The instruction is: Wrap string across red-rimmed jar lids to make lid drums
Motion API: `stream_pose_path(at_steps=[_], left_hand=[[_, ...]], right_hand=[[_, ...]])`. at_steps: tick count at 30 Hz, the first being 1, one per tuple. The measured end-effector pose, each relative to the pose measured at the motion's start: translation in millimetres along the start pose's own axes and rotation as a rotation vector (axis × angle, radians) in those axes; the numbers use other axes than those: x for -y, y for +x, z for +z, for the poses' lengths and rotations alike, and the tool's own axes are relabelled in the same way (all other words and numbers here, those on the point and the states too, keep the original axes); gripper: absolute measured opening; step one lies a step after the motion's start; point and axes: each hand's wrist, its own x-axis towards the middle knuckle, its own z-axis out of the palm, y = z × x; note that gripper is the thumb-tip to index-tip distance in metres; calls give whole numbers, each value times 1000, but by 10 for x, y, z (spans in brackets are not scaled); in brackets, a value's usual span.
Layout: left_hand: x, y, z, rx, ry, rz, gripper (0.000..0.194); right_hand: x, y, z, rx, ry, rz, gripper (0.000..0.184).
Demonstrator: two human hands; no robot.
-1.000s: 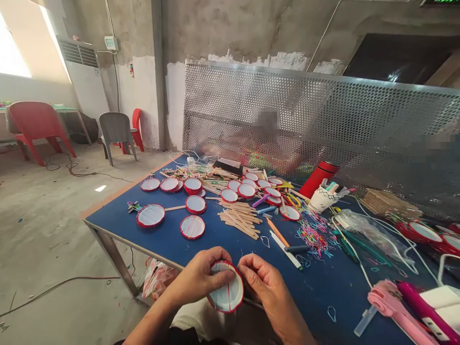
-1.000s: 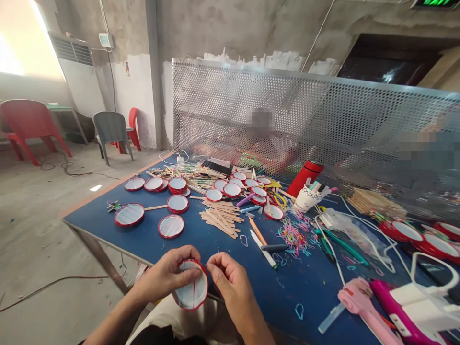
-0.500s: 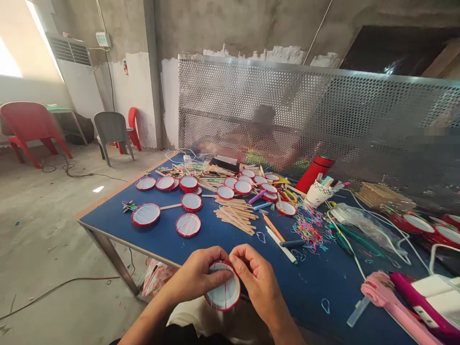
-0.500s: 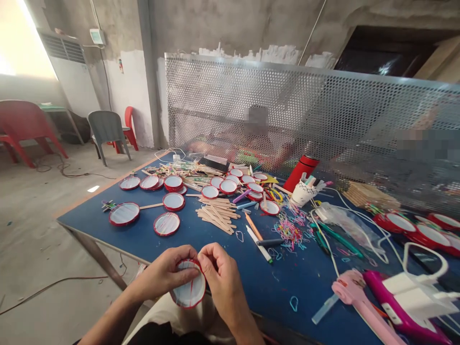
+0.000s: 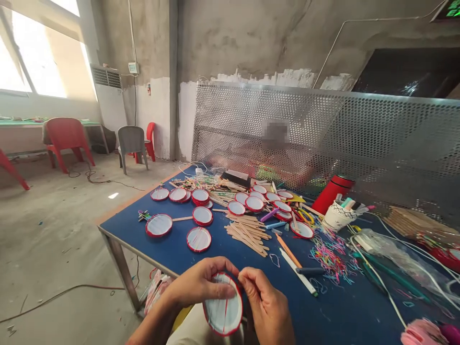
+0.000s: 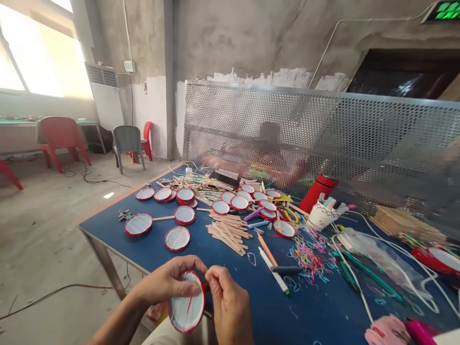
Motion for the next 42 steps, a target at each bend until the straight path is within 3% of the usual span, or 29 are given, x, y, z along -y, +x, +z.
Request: stream_pose_path(at_steps=[5,10,14,21,31,37,42], left_hand=[[-8,-6,28,-29,42,2,42],[-34,-3,73,-53,163,-5,28],[-38,8,125,-110,293,25,19],[-39,32,166,-171,376,59,15],[-23,48,229,-264,328,43,13],[-21,59,283,-362,320,16,15],[9,62,313,-423,317,55,14]], right_hand=[[30,67,76,-40,-85,-101,32],[28,117,6,-95,-3,58,32],[107,123,-111,-60,61,143,29],[228,99,-157,-72,-101,-129,23],[173,-105,-167,-78,-220,-135,27],[75,-294,-57,-142,-153,-6,30],[154,-424,30,-217,27,318,37]])
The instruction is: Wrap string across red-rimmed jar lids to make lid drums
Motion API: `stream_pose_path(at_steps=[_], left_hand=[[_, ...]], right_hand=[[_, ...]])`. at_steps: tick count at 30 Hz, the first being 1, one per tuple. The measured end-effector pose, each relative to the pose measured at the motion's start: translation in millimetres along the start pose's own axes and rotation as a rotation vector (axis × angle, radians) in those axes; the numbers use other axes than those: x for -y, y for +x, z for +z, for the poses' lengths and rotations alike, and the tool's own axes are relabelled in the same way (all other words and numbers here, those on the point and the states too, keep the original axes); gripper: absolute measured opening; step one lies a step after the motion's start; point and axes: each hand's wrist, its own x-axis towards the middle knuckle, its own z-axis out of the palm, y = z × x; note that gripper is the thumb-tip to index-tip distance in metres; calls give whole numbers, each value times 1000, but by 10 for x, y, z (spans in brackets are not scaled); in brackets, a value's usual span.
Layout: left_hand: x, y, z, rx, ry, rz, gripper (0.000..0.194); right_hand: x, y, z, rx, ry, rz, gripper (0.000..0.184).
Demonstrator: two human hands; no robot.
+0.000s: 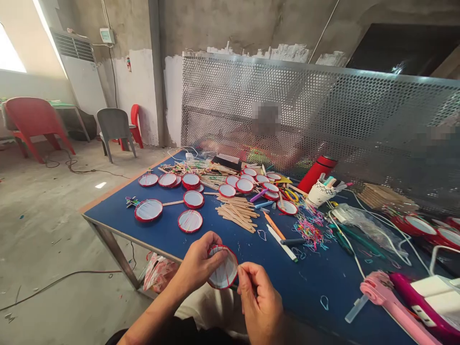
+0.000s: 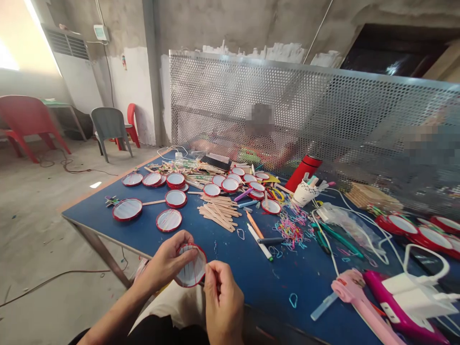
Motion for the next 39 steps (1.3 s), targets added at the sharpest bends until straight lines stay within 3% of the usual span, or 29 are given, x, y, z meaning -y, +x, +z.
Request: stream_pose_path(at_steps=[5,12,19,33,39], left_hand=[[21,-14,21,-57,2,4,15],[-9,-32,38,-103,52,32,16],[24,-15,38,-113,23,35,15],[90,-3,49,-160,-3,73,14],[110,-9,53,-188,42,112,13]], right_hand=[[101,-94,14,24,108,181,39],[51,-174,-18,-18,16,195,40],[132,-180,4,-22,98,209,36],[192,-152,-41,-100,544,549,45],[192,-149,-50,-123,654,611,45]])
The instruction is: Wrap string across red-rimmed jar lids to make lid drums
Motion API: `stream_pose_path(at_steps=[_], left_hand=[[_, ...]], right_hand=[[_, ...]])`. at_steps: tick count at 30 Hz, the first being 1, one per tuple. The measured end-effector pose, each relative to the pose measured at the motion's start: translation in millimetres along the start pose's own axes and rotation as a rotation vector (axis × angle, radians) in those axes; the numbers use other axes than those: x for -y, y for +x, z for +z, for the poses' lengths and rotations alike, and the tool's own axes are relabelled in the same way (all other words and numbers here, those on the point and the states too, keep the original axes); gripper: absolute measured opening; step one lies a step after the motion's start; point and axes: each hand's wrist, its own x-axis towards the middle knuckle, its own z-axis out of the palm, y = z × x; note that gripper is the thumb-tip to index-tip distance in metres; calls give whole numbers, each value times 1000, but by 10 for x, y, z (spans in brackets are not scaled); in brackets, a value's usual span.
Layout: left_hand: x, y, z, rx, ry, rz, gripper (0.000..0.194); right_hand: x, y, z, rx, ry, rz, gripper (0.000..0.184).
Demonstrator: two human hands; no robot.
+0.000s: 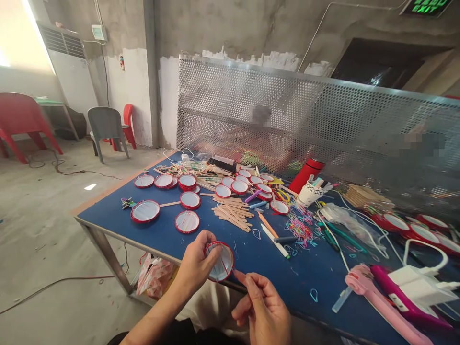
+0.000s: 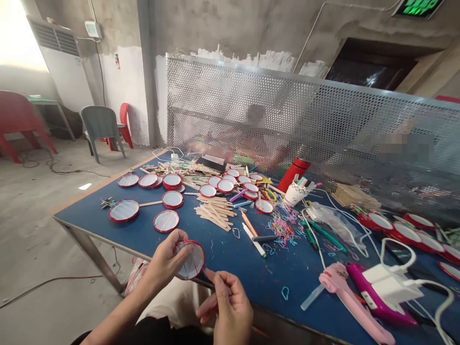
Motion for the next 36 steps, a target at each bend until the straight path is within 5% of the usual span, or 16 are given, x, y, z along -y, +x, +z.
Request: stream_pose_path(at_steps=[7,14,17,23,26,36], left_hand=[[-36,-8,0,-12,27,13,12],[16,16,-23,-35,-54,-17,16],[-19,8,-45,48,2,19,12],[-38,-4,-62,122,81,80,4],[-42,-6,-42,105,90,85,4],[-67,-43,4,119,97,101,13]], right_hand=[[-35,9,-14,-50,111,-16,46],[-69,35,-142,-58,-75,-145,43],[47,111,-157,-35,-270,-390,30],[250,355,33,209,-753,-1106,13],[224,404,130,201,-882,-1273,12],[53,419,143,190,-907,-1241,13]])
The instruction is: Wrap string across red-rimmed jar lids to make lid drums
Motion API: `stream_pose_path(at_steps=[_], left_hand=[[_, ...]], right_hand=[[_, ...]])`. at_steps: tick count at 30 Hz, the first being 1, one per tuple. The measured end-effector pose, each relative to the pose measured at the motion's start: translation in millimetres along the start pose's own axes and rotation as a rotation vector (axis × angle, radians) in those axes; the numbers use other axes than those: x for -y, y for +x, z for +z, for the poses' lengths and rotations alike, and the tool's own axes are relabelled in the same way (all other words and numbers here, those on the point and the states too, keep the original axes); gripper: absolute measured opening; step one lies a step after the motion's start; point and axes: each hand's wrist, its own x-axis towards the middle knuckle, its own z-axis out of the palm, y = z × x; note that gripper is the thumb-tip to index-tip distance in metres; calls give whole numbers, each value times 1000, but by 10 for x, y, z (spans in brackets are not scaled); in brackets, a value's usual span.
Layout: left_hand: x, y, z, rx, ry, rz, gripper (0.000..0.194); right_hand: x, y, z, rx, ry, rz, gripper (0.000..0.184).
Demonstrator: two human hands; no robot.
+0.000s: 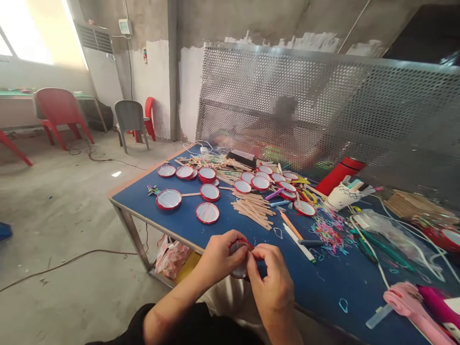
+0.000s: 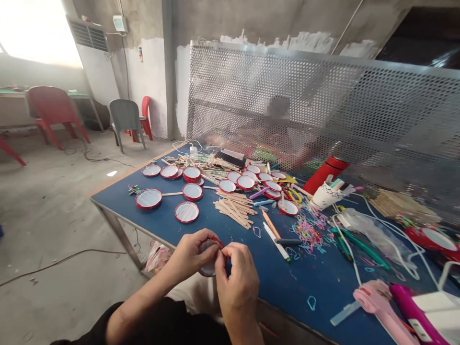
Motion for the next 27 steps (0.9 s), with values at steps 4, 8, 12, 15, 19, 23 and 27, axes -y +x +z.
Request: stream_pose_path(at_steps=[4,8,12,15,19,23,27], left_hand=[[-21,-23,1,-20,-3,6,13],[-48,-34,5,-42,10,1,14],[-23,-18,10,-59,15,-14,13],[20,-5,9,-79,-7,-16,12],[65,7,-2,-98,-95,-39,10],[83,17,-11,-94,-139,-53,11],[104,20,-9,-99,-147,-64,12]], right_hand=[[1,-31,-9,14,-2,-6,11],[13,-74,-34,23,-6,-4,12],[1,-136,-73,20,11,38,14],[-26,-183,-126,32,52,130,16],[-31,-213,-202,120,106,258,18],[14,-224,-210,128,148,350,25],[48,-250,-175,124,186,402,25]])
